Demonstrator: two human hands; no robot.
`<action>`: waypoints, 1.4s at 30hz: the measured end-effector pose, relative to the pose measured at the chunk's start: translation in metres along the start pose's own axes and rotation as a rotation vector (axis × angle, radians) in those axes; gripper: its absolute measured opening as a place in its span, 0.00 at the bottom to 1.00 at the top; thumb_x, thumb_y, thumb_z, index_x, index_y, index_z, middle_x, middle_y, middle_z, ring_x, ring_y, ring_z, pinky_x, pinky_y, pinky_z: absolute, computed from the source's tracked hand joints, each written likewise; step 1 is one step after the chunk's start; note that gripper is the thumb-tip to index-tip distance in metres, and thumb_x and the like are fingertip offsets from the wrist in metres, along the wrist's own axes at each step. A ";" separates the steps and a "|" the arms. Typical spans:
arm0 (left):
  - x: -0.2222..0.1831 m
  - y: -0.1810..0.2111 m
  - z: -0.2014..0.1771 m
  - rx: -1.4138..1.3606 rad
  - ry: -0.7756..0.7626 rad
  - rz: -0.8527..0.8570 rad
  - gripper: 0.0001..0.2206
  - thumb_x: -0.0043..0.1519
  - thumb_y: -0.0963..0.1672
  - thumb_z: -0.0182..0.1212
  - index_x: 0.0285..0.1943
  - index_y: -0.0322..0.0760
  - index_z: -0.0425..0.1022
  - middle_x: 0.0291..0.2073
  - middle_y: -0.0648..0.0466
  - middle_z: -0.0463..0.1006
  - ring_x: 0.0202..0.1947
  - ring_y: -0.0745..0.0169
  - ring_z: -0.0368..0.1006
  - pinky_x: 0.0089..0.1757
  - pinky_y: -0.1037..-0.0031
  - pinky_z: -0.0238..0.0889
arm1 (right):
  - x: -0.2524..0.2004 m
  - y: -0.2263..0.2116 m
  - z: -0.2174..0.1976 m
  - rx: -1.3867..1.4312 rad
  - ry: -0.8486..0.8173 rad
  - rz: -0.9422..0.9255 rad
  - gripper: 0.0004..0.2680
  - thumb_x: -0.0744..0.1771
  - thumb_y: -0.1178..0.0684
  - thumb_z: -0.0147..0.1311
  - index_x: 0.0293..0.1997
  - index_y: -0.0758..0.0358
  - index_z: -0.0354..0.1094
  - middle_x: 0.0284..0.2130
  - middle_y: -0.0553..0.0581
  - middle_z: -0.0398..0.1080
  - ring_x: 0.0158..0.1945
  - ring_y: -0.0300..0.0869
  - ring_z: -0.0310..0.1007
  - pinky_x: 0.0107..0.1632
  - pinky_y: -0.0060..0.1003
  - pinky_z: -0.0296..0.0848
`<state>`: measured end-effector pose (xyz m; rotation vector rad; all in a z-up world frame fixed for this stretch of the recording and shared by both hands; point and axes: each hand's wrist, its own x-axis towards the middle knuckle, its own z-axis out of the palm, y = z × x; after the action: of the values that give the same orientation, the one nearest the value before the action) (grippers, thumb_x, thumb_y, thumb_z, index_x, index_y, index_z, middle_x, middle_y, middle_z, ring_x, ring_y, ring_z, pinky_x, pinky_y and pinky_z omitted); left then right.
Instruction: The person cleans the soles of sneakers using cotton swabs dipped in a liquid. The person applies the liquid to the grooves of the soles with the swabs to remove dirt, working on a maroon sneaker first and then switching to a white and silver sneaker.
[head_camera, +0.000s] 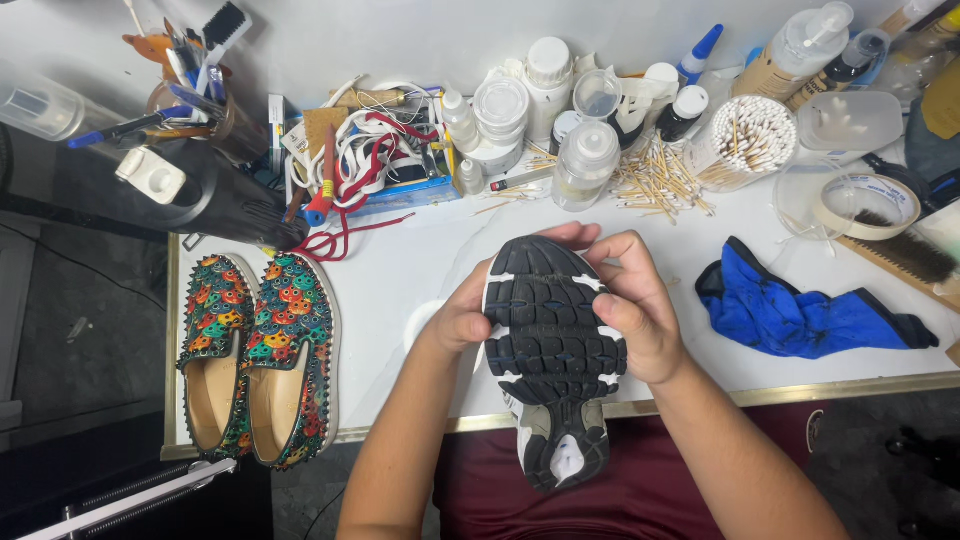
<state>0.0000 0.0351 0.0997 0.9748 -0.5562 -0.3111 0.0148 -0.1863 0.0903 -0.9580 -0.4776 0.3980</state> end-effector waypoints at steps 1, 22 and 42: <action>0.005 0.000 -0.001 -0.026 -0.022 0.002 0.56 0.48 0.64 0.70 0.78 0.26 0.53 0.76 0.33 0.56 0.75 0.44 0.59 0.70 0.58 0.53 | -0.001 0.002 0.000 -0.040 0.008 -0.008 0.17 0.69 0.49 0.54 0.60 0.66 0.52 0.55 0.68 0.68 0.57 0.43 0.66 0.63 0.39 0.64; 0.009 -0.067 -0.061 -0.525 0.207 -0.062 0.48 0.48 0.63 0.68 0.69 0.28 0.59 0.53 0.29 0.75 0.51 0.36 0.76 0.50 0.51 0.74 | -0.029 -0.030 -0.050 -1.400 0.231 -0.102 0.08 0.63 0.66 0.54 0.43 0.66 0.70 0.44 0.59 0.73 0.47 0.51 0.72 0.50 0.39 0.71; 0.006 -0.032 -0.076 -0.665 0.100 -0.357 0.43 0.44 0.55 0.75 0.63 0.25 0.65 0.53 0.30 0.74 0.54 0.34 0.76 0.56 0.48 0.71 | -0.001 -0.019 -0.081 -1.503 0.282 -0.187 0.08 0.65 0.64 0.62 0.47 0.67 0.73 0.40 0.60 0.76 0.45 0.52 0.74 0.50 0.43 0.73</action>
<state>0.0487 0.0679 0.0415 0.4307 -0.1551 -0.7100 0.0603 -0.2517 0.0666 -2.3465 -0.5761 -0.3833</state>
